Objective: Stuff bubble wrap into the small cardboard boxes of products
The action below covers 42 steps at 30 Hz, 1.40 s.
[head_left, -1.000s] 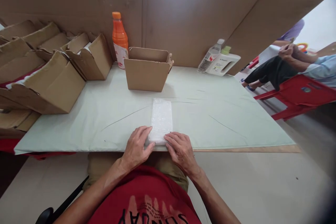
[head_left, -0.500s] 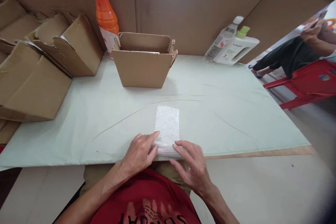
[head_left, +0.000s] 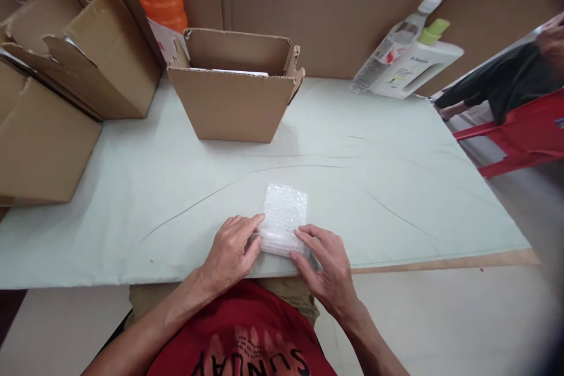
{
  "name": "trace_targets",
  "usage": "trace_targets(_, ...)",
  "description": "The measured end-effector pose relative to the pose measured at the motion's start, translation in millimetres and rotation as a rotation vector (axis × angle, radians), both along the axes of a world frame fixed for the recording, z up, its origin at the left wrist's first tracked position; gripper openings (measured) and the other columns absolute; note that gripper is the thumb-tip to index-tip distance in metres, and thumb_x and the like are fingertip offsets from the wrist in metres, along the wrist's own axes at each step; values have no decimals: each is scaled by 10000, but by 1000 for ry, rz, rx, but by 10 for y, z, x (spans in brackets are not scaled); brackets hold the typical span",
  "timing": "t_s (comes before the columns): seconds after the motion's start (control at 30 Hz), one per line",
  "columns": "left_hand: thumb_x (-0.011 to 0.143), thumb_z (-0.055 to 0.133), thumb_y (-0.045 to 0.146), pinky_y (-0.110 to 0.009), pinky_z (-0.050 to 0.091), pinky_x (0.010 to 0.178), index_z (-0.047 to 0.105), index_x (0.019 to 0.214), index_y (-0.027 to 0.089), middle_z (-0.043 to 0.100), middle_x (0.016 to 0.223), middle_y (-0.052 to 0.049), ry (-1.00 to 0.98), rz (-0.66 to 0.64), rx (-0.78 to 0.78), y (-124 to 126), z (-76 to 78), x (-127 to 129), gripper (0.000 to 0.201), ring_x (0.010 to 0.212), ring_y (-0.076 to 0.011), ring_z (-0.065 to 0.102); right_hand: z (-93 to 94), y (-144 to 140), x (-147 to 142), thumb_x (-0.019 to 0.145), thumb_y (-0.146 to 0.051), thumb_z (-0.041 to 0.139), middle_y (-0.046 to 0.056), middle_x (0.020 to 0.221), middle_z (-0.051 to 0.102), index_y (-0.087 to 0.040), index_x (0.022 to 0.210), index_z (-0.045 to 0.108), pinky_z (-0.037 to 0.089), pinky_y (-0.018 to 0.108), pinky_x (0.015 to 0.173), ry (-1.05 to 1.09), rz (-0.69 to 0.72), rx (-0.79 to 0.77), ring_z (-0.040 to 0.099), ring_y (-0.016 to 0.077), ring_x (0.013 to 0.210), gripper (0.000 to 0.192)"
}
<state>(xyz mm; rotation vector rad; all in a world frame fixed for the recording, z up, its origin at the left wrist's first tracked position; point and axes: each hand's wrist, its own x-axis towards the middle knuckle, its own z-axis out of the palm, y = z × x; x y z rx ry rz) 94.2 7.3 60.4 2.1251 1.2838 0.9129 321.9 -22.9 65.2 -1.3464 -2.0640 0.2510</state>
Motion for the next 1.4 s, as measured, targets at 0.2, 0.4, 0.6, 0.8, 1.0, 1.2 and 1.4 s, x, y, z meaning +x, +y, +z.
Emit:
trace_targets(0.2,941,556,280,-379,533,793,602,1268,177,700,928,-72,-51,96,-100,111,-41,99,345,830,-207,637,-78,-9,-25,945,-211,616,92,1112,731,-248,1217,627,488,422,814,-130,28,30,668,270,997,275)
trace_targets(0.4,901,613,372,-390,572,946,423,1443,168,613,1334,-166,-649,132,-634,-93,-25,30,609,1156,-245,654,-100,92,-207,964,-266,601,69,1015,745,-241,1158,653,573,350,789,285,-153,-140,710,223,899,202)
trace_targets(0.6,857,607,294,-390,557,989,349,1503,125,667,1283,-154,-768,112,-715,-117,47,44,716,1122,-250,674,-90,142,-374,956,-303,620,75,1102,737,-250,1152,662,589,365,890,378,10,-228,706,232,1023,207)
trace_targets(0.8,844,600,210,-370,556,994,511,1414,182,682,1287,-116,-356,141,-338,-83,269,-81,578,1114,-236,679,189,284,-231,892,-459,708,147,1416,594,-258,1486,451,544,465,1008,268,109,-237,597,302,1271,678)
trace_targets(1.0,839,594,139,-403,548,1000,393,1502,226,716,1188,-94,-238,15,44,-35,312,-155,699,1074,-229,687,331,448,-426,952,-279,624,74,1095,747,-265,1151,674,567,418,935,386,243,-194,695,249,1067,206)
trace_targets(1.2,839,542,128,-377,546,992,547,1346,167,701,1236,-128,-268,96,-220,70,-30,-139,508,1134,-240,672,36,563,-557,952,-272,599,68,1034,745,-231,1099,673,588,314,838,392,94,-234,713,206,933,170)
trace_targets(1.4,819,510,68,-328,551,869,606,1192,192,666,1027,-81,-293,173,-57,106,-50,-47,405,973,-205,652,18,504,-570,899,-314,672,80,1089,737,-210,1266,610,591,276,769,373,19,-203,696,184,831,387)
